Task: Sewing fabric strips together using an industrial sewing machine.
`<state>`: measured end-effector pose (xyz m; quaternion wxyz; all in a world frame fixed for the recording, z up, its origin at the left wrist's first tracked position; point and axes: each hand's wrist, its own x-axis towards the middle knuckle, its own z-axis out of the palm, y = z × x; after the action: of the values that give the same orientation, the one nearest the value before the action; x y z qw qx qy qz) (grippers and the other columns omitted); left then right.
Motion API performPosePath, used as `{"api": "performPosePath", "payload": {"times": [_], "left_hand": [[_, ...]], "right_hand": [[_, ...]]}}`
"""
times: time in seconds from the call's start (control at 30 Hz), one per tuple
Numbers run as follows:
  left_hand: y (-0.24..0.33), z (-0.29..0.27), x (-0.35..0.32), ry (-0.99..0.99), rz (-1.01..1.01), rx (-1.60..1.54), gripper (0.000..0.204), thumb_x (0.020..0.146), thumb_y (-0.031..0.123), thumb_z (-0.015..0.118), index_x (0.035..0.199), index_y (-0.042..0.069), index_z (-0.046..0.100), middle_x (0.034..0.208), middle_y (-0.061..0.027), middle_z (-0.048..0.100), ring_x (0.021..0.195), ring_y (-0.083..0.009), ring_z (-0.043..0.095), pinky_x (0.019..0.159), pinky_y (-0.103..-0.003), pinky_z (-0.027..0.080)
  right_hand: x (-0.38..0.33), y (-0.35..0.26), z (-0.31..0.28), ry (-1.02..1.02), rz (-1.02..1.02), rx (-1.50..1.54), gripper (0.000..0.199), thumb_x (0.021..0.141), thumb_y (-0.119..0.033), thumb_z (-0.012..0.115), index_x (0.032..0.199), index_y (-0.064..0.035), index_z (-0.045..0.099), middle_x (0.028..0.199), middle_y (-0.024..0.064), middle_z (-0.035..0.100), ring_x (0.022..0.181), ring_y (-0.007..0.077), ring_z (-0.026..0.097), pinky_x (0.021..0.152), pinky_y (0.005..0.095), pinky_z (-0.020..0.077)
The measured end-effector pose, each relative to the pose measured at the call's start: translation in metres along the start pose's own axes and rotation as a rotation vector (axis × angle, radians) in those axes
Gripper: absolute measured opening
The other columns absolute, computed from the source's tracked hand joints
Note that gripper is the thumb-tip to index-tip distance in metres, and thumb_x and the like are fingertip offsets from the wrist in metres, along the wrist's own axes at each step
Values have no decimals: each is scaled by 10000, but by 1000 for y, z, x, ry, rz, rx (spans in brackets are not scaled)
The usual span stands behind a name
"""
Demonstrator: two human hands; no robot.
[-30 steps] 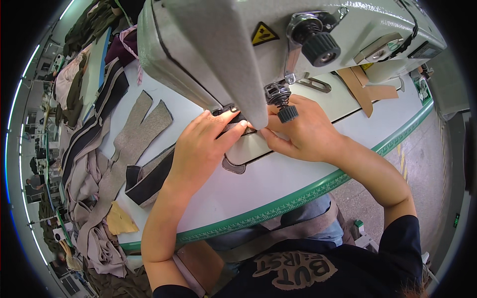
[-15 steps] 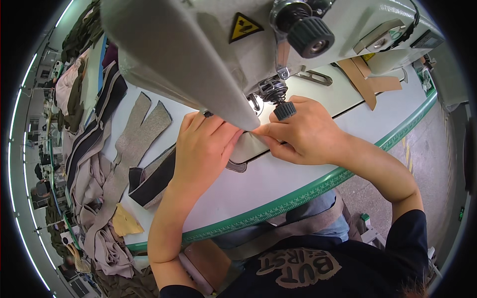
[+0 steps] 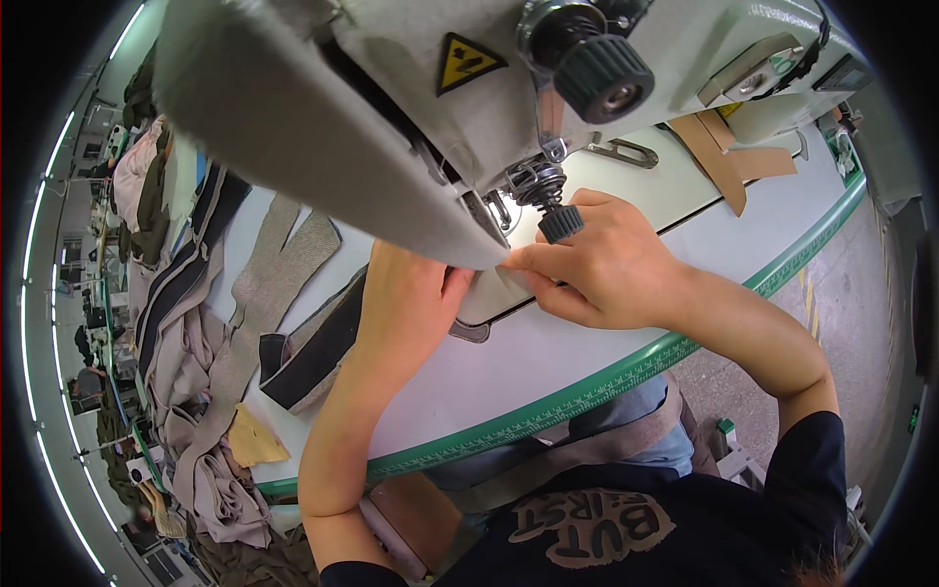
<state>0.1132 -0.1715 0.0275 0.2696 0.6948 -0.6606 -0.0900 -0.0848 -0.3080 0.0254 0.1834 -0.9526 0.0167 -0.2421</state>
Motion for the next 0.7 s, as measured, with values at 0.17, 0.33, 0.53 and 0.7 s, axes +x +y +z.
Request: {"api": "performPosePath", "payload": {"times": [0.17,0.33,0.53,0.7], "left_hand": [[-1,1,-2,-11,33,27,257,804,78,766,1027,5,658,1015,-160,652,937,-386,612,837,-480,469],[2,3,-1,-19,8,19,247,811,85,764,1014,1,651,943,-151,660,873,-371,630,771,-471,480],[1,2,-2,36,96,83,221,819,88,763,983,5,641,857,-138,648,822,-346,635,726,-454,480],[2,1,-1,73,214,188,193,812,18,783,939,61,645,883,-53,581,757,-244,619,617,-357,520]], "right_hand": [[-1,-2,4,32,-21,-11,273,813,-128,689,1078,-95,740,620,-10,630,472,206,520,584,346,381],[-1,-6,4,8,-31,-63,263,806,-136,697,1060,-78,733,585,-17,584,467,202,503,571,346,357],[-1,-5,4,-9,-35,-52,258,798,-138,706,1047,-78,731,570,-27,558,469,197,506,567,344,352],[-2,-4,6,4,-40,-56,264,792,-138,710,1049,-82,731,574,-29,559,475,195,510,573,343,365]]}}
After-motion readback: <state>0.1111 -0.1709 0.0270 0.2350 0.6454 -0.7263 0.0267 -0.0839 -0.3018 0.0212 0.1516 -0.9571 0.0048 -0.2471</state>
